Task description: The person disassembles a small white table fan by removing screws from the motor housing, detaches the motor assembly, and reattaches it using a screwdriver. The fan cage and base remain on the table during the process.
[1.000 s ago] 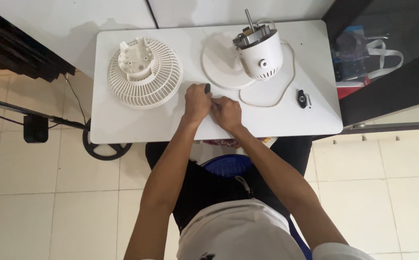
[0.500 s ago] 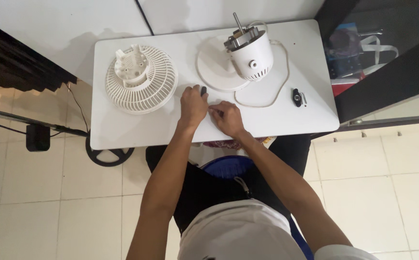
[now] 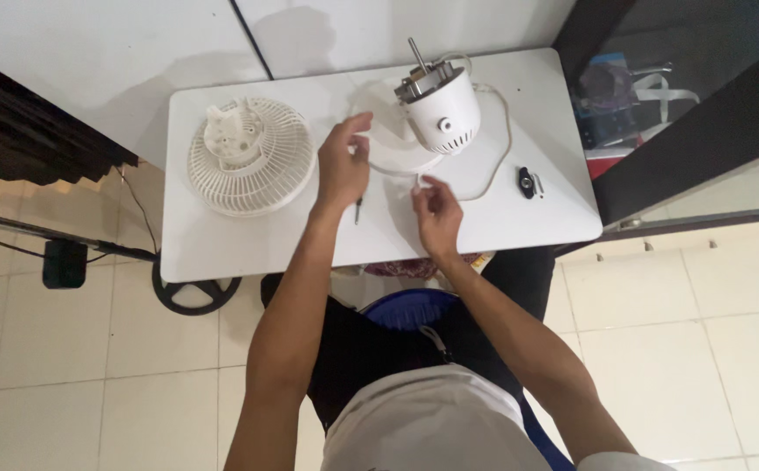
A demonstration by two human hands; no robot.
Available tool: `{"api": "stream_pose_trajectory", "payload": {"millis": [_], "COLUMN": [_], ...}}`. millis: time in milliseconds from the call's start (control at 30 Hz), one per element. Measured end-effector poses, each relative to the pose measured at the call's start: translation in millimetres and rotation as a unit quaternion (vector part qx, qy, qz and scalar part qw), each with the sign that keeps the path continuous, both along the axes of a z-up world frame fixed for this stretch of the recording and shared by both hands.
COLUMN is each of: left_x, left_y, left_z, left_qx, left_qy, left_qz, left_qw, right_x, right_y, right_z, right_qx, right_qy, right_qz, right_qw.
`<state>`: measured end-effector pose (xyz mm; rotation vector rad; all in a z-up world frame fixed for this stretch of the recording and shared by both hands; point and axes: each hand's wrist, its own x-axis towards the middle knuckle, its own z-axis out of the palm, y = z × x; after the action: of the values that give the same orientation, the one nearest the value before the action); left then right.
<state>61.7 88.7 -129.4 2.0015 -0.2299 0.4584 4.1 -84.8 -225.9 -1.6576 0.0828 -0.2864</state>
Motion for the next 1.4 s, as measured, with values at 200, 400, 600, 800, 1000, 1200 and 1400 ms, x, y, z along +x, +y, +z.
{"api": "stream_pose_trajectory", "payload": {"millis": [200, 400, 600, 800, 1000, 1200, 1400], "left_x": [22.9, 45.9, 65.8, 79.1, 85.0, 86.4, 96.8], "left_y": [-6.5, -21.4, -28.1, -39.8, -43.8, -53.3, -47.5], "left_z": [16.1, 33.1, 47.9, 49.8, 63.9, 72.3, 65.2], "left_qx": [-0.209, -0.144, -0.215, -0.213, -0.166, -0.108, -0.076], "left_qy": [0.106, -0.012, 0.126, 0.198, 0.24, 0.229, 0.248], "left_qz": [-0.094, -0.092, -0.14, -0.177, -0.185, -0.194, -0.224], "left_qw": [0.968, 0.985, 0.958, 0.94, 0.938, 0.948, 0.94], "right_x": [10.2, 26.5, 26.2, 22.1, 26.0, 32.6, 35.1], "right_y": [-23.9, -20.8, -9.2, -9.1, -11.9, -13.3, -9.8], "right_z": [35.2, 63.8, 76.3, 83.6, 82.9, 82.6, 82.3], "right_qx": [0.039, 0.02, 0.051, 0.082, 0.065, 0.093, 0.114], "right_qy": [-0.047, -0.071, -0.109, -0.065, -0.06, -0.064, -0.067], "right_qz": [-0.098, -0.088, -0.078, -0.057, -0.056, -0.058, -0.054], "right_qw": [0.993, 0.993, 0.99, 0.993, 0.994, 0.992, 0.99]}}
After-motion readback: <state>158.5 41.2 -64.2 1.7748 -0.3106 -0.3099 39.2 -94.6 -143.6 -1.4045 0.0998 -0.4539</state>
